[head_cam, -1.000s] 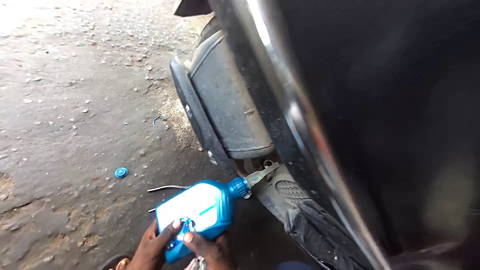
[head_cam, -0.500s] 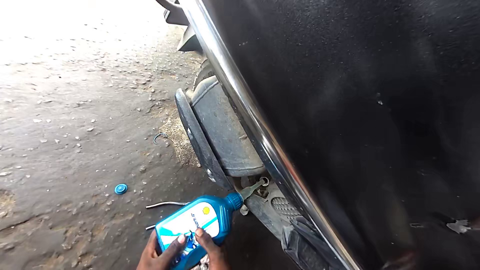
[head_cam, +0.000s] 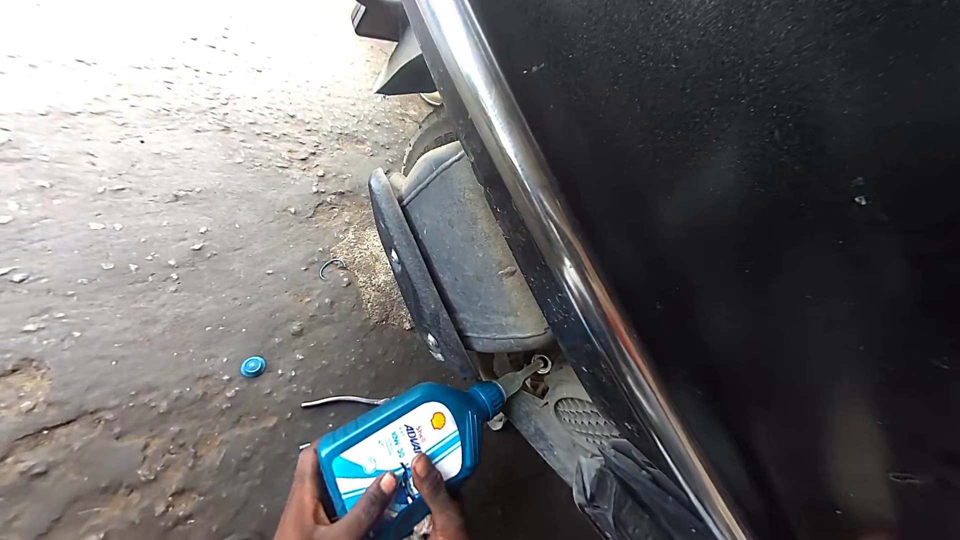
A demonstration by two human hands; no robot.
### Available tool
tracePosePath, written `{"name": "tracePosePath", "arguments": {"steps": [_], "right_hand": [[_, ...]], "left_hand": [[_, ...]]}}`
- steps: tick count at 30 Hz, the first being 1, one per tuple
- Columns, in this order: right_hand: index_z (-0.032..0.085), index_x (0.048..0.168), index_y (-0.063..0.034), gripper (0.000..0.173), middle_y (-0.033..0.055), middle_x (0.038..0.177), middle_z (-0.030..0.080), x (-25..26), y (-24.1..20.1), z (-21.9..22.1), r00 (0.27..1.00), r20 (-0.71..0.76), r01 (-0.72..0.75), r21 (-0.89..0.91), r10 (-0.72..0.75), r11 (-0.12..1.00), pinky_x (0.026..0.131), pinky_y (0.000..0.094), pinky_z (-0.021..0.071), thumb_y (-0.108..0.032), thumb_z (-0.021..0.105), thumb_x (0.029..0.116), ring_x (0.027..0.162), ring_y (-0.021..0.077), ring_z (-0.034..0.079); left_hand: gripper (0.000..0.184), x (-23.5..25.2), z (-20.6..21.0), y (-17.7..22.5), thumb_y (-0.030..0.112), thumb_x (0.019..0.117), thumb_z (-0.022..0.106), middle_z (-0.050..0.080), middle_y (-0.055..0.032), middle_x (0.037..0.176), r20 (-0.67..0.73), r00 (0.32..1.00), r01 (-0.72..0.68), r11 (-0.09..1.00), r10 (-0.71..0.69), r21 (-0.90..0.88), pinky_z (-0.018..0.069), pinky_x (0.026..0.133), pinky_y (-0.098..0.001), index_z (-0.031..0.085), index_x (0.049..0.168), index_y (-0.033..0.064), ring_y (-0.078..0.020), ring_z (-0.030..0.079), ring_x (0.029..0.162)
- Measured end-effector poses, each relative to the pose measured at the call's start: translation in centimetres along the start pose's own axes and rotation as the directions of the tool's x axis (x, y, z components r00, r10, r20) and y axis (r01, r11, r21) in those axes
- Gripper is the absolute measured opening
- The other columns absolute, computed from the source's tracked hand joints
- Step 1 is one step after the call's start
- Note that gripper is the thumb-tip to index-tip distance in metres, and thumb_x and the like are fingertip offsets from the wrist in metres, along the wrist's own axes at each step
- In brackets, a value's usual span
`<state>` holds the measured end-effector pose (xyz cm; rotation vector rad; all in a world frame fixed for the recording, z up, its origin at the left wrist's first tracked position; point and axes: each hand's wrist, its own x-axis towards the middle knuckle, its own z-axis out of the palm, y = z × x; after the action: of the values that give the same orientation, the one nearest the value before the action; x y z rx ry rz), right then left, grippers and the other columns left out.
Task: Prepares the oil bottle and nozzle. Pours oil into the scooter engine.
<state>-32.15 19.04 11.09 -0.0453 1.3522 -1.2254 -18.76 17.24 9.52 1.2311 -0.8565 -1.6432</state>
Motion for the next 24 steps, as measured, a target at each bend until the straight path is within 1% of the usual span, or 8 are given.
{"name": "tracePosePath", "arguments": {"steps": [2,4,8,10,14,17,22,24], "right_hand": [[0.054,0.123,-0.0001,0.046,0.0124,0.102,0.071,-0.2,-0.1,0.0,1.000,0.029,-0.004,0.020,0.004,1.000,0.088,0.0351,0.0601,-0.026,0.074,0.0908,0.094,0.0164,0.071],[0.054,0.123,-0.0008,0.049,0.0117,0.102,0.071,-0.4,-0.2,0.1,0.998,0.057,-0.008,0.039,0.006,0.999,0.089,0.0348,0.0598,-0.028,0.077,0.0885,0.094,0.0158,0.071],[0.059,0.117,-0.0024,0.048,0.0108,0.099,0.073,-0.7,-0.6,0.3,0.994,0.105,-0.029,0.097,0.019,0.995,0.086,0.0351,0.0612,-0.029,0.083,0.0844,0.091,0.0159,0.073],[0.061,0.115,-0.0030,0.047,0.0105,0.097,0.074,-0.9,-0.8,0.4,0.991,0.130,-0.028,0.124,0.012,0.992,0.086,0.0344,0.0613,-0.029,0.084,0.0834,0.090,0.0154,0.073],[0.062,0.112,-0.0020,0.042,0.0113,0.096,0.074,-1.3,-1.2,0.8,0.991,0.130,-0.027,0.191,0.002,0.981,0.084,0.0348,0.0620,-0.025,0.083,0.0838,0.089,0.0160,0.074],[0.062,0.112,-0.0027,0.044,0.0122,0.095,0.074,-1.3,-1.4,1.0,0.992,0.123,-0.044,0.217,0.017,0.975,0.083,0.0354,0.0624,-0.025,0.085,0.0818,0.088,0.0168,0.074],[0.062,0.113,-0.0030,0.045,0.0117,0.096,0.074,-1.0,-1.7,1.1,0.993,0.120,-0.033,0.215,0.007,0.976,0.084,0.0352,0.0620,-0.026,0.086,0.0813,0.089,0.0164,0.074],[0.063,0.112,-0.0052,0.043,0.0090,0.096,0.074,-0.9,-1.4,0.7,0.988,0.152,-0.055,0.143,0.033,0.988,0.082,0.0342,0.0622,-0.031,0.082,0.0847,0.088,0.0149,0.074]], "left_hand": [[0.079,-0.2,0.1,0.4,0.017,0.0869,0.081,0.064,-0.0110,0.119,-0.008,1.000,-0.002,1.000,0.002,0.026,0.0629,0.087,-0.0304,0.029,0.141,-0.0060,-0.0122,0.071,0.100],[0.080,-0.3,0.2,0.9,0.019,0.0860,0.082,0.064,-0.0115,0.119,-0.023,1.000,-0.002,0.999,0.003,0.047,0.0634,0.086,-0.0302,0.029,0.140,-0.0058,-0.0122,0.071,0.100],[0.085,-0.5,0.3,1.8,0.026,0.0848,0.083,0.063,-0.0138,0.121,-0.041,0.999,-0.021,0.991,0.026,0.134,0.0621,0.087,-0.0298,0.030,0.142,-0.0080,-0.0121,0.070,0.102],[0.085,-0.6,0.4,2.3,0.027,0.0850,0.083,0.063,-0.0127,0.121,-0.042,0.999,-0.021,0.990,0.027,0.138,0.0628,0.086,-0.0296,0.030,0.141,-0.0066,-0.0120,0.071,0.101],[0.085,-0.7,0.8,2.8,0.028,0.0845,0.084,0.064,-0.0118,0.119,-0.047,0.999,-0.019,0.990,0.026,0.139,0.0631,0.085,-0.0296,0.030,0.141,-0.0055,-0.0121,0.071,0.100],[0.084,-0.6,0.8,2.8,0.031,0.0841,0.084,0.065,-0.0112,0.118,-0.053,0.998,-0.016,0.986,0.025,0.164,0.0635,0.083,-0.0299,0.032,0.140,-0.0044,-0.0121,0.071,0.098],[0.086,-0.1,1.0,2.8,0.032,0.0838,0.084,0.064,-0.0114,0.118,-0.051,0.998,-0.026,0.984,0.035,0.175,0.0633,0.084,-0.0298,0.032,0.141,-0.0048,-0.0119,0.071,0.098],[0.086,-0.2,0.6,2.3,0.031,0.0836,0.084,0.063,-0.0146,0.119,-0.047,0.997,-0.048,0.978,0.059,0.205,0.0616,0.087,-0.0296,0.032,0.140,-0.0080,-0.0121,0.070,0.102]]}}
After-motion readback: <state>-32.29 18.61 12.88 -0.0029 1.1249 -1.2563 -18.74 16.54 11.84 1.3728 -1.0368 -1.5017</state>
